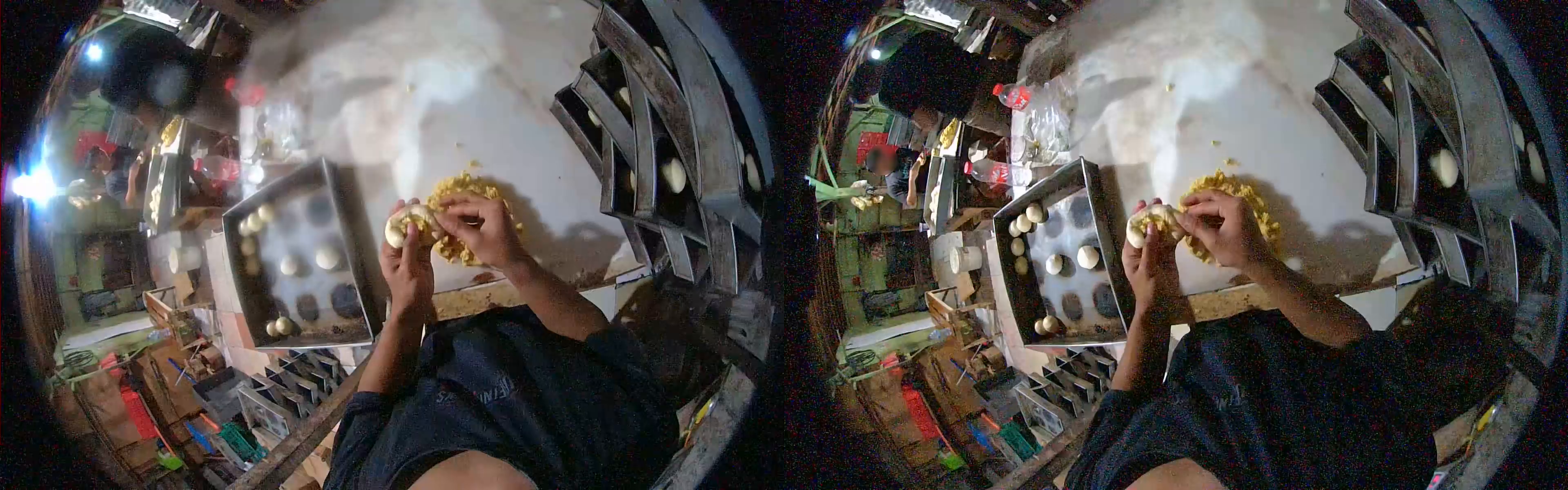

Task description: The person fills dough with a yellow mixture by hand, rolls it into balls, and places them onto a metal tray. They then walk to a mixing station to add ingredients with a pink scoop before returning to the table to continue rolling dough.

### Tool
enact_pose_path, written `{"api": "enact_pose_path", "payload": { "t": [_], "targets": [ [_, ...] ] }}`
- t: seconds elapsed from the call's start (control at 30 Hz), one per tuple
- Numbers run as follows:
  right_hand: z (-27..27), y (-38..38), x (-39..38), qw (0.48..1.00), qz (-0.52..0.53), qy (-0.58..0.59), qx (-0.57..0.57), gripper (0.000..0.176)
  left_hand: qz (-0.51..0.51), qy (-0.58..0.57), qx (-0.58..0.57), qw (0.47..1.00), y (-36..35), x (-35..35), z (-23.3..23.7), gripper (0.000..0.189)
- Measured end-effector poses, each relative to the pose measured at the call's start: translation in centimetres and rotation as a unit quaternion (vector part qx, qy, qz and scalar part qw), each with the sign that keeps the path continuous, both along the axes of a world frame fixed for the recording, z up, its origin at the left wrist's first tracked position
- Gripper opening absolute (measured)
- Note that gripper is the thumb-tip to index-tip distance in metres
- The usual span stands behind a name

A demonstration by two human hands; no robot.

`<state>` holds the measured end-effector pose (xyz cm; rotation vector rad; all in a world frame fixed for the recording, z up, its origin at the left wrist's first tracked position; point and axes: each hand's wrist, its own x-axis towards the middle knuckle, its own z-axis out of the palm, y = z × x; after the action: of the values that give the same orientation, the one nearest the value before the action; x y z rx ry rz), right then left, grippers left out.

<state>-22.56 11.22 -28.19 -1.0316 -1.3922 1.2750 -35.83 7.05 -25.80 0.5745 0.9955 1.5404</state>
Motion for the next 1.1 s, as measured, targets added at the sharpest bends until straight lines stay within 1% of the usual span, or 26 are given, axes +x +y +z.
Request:
{"api": "enact_pose_path", "payload": {
  "t": [0.03,0.07,0.1,0.17,0.2,0.3,0.33,0.37,0.43,0.47,0.5,0.53,0.57,0.6,0.63,0.7,0.73,0.77,0.83,0.87,0.9,0.93,0.97,1.0,1.03,1.1],
  "targets": [
    [0.4,-0.1,-0.2,0.986,0.022,0.085,-0.138,0.028,-0.006,0.008,0.025,1.0,-0.3,-0.1,-0.1,0.046],
    [1.0,-0.3,-0.7,0.999,-0.029,0.006,-0.018,0.03,-0.01,0.093,0.033,0.995,-0.6,-0.2,-0.5,0.048],
    [2.0,-1.0,-1.2,1.0,-0.028,0.005,-0.012,0.03,-0.015,0.29,0.042,0.956,-1.1,-0.3,-0.4,0.055],
    [5.0,-2.7,-2.6,0.979,-0.067,-0.091,0.171,0.024,0.031,0.512,0.086,0.854,-1.9,-0.2,-0.3,0.063],
    [6.3,-3.5,-3.2,0.966,-0.069,-0.096,0.23,0.019,0.011,0.525,0.134,0.84,-3.4,-0.5,1.1,0.07],
    [8.4,-5.9,-5.1,0.944,-0.068,-0.122,0.299,0.022,0.017,0.557,0.17,0.813,-6.8,-3.0,4.4,0.068],
    [9.2,-6.9,-6.0,0.928,-0.088,-0.123,0.341,0.021,0.034,0.332,0.147,0.931,-8.5,-3.1,5.5,0.07],
    [9.9,-8.0,-6.7,0.928,-0.073,-0.12,0.346,0.021,0.081,0.211,0.156,0.961,-10.0,-3.8,5.9,0.075],
    [11.4,-10.2,-8.1,0.908,0.031,-0.015,0.418,0.024,0.041,0.082,0.196,0.976,-13.7,-7.0,6.1,0.077],
    [12.4,-11.8,-8.6,0.92,0.06,-0.015,0.388,0.028,0.052,0.169,0.198,0.964,-15.3,-8.7,5.8,0.076],
    [13.1,-13.1,-9.0,0.938,0.113,-0.006,0.327,0.032,0.082,0.212,0.211,0.951,-17.1,-9.8,5.9,0.067],
    [13.8,-14.5,-9.4,0.968,0.194,0.015,0.157,0.033,0.11,0.247,0.228,0.935,-18.8,-10.4,5.9,0.062],
    [14.1,-15.9,-9.9,0.964,0.264,0.032,-0.02,0.034,0.136,0.282,0.244,0.918,-20.4,-11.0,5.7,0.058],
    [12.8,-16.8,-10.6,0.947,0.311,0.07,-0.031,0.036,0.165,0.379,0.287,0.864,-21.7,-11.8,5.3,0.044],
    [12.3,-18.1,-11.3,0.945,0.319,0.065,-0.036,0.036,0.159,0.43,0.293,0.839,-23.1,-12.2,4.6,0.043],
    [11.9,-20.7,-12.1,0.966,0.244,0.087,0.017,0.037,0.202,0.549,0.282,0.76,-24.8,-12.9,4.1,0.042],
    [12.2,-20.9,-12.6,0.946,0.247,0.01,0.208,0.038,0.232,0.615,0.261,0.707,-25.6,-13.0,4.5,0.047],
    [13.1,-21.8,-13.0,0.931,0.24,-0.025,0.274,0.038,0.27,0.646,0.219,0.679,-26.4,-12.8,4.7,0.054],
    [14.3,-23.8,-14.0,0.938,0.213,-0.083,0.259,0.037,0.233,0.689,0.114,0.677,-28.0,-12.6,5.8,0.055],
    [13.8,-23.8,-14.1,0.928,0.206,-0.095,0.296,0.037,0.238,0.669,0.141,0.69,-28.2,-13.1,6.1,0.055],
    [13.5,-23.5,-14.3,0.928,0.206,-0.101,0.292,0.037,0.23,0.668,0.162,0.689,-28.1,-13.4,6.8,0.063],
    [13.4,-22.9,-14.5,0.909,0.209,-0.075,0.353,0.035,0.254,0.48,0.187,0.818,-27.5,-12.4,7.0,0.064],
    [13.3,-22.2,-14.6,0.885,0.212,-0.047,0.412,0.034,0.265,0.268,0.202,0.904,-26.9,-11.5,7.1,0.066],
    [13.3,-21.3,-14.4,0.879,0.219,-0.043,0.421,0.035,0.185,0.23,0.172,0.94,-27.5,-12.8,5.7,0.067],
    [14.0,-20.8,-14.1,0.88,0.216,-0.044,0.422,0.035,0.122,0.145,0.252,0.949,-26.6,-13.0,6.2,0.049],
    [16.2,-19.6,-13.2,0.935,0.249,-0.036,0.249,0.033,0.112,0.101,0.28,0.948,-24.9,-12.6,7.0,0.042]
  ]
}}
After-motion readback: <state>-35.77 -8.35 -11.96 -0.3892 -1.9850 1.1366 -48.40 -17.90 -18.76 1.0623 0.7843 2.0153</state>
